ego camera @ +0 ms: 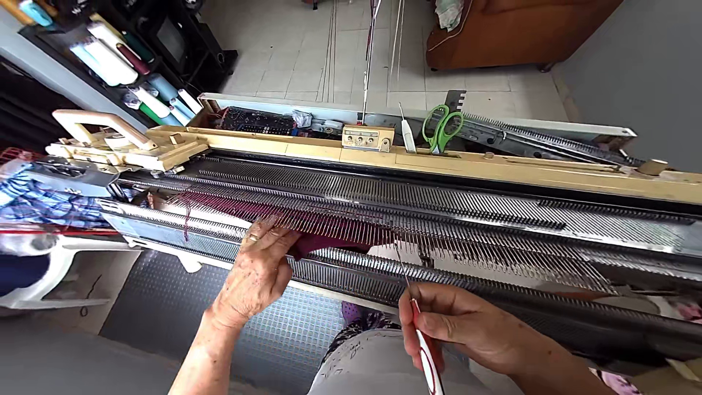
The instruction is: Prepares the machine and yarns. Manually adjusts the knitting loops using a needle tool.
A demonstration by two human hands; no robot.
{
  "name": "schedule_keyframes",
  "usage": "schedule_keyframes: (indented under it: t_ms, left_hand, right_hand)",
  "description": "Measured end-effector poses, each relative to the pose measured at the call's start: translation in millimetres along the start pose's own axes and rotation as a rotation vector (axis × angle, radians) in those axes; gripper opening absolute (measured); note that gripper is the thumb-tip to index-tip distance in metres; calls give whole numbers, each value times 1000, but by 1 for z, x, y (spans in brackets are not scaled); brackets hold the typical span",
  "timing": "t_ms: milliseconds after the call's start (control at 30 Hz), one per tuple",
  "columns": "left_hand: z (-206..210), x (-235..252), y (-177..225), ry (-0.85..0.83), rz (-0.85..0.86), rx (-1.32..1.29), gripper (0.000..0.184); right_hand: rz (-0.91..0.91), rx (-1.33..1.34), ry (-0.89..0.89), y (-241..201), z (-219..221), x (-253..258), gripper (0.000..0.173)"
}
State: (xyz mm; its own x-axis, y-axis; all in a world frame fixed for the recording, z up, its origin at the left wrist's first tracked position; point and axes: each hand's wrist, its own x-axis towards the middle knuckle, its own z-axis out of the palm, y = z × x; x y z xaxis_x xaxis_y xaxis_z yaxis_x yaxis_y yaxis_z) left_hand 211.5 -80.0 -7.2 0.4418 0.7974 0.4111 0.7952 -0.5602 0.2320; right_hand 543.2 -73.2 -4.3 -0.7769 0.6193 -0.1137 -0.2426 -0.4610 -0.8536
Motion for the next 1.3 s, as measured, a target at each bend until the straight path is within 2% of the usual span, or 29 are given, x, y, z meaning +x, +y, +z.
schedule_keyframes:
  t_ms: [100, 200, 267, 333, 433, 500, 600, 833, 1033, 1233, 1300]
  left_hand:
    - [14, -4, 44, 121, -106, 11, 33]
    - [60, 15, 83, 242, -245, -300, 18]
    - [78, 34, 110, 250, -338, -509, 22]
    - [80, 48, 128, 293, -421, -614, 22]
    - [74, 54, 116, 265, -511, -874, 8]
    - [70, 53, 99, 169, -552, -1089, 10]
    - [59, 55, 90, 75, -652, -1206, 10]
    - [51, 61, 93, 23, -700, -1238, 5]
    - [49, 61, 98, 49, -668, -1242, 7]
    - [45, 59, 91, 6, -671, -1244, 12]
    - [44, 59, 91, 7, -680, -1242, 11]
  right_hand:
    - [-15, 5, -20, -1, 0, -2, 23]
    - [-42, 44, -68, 4, 0, -5, 20]
    - [-63, 61, -85, 7, 1, -3, 18]
    - [-68, 57, -76, 6, 3, -4, 18]
    - [-28, 44, -2, 2, 2, 3, 16]
    - [3, 54, 76, 3, -2, 18, 13]
    - [-12, 109, 106, 6, -1, 28, 12]
    - [-122, 25, 31, 8, 19, 1, 19]
    - [-82, 25, -8, -3, 40, -18, 24]
    - [-59, 72, 70, 11, 5, 21, 13]
    - [-80, 67, 46, 10, 10, 17, 15]
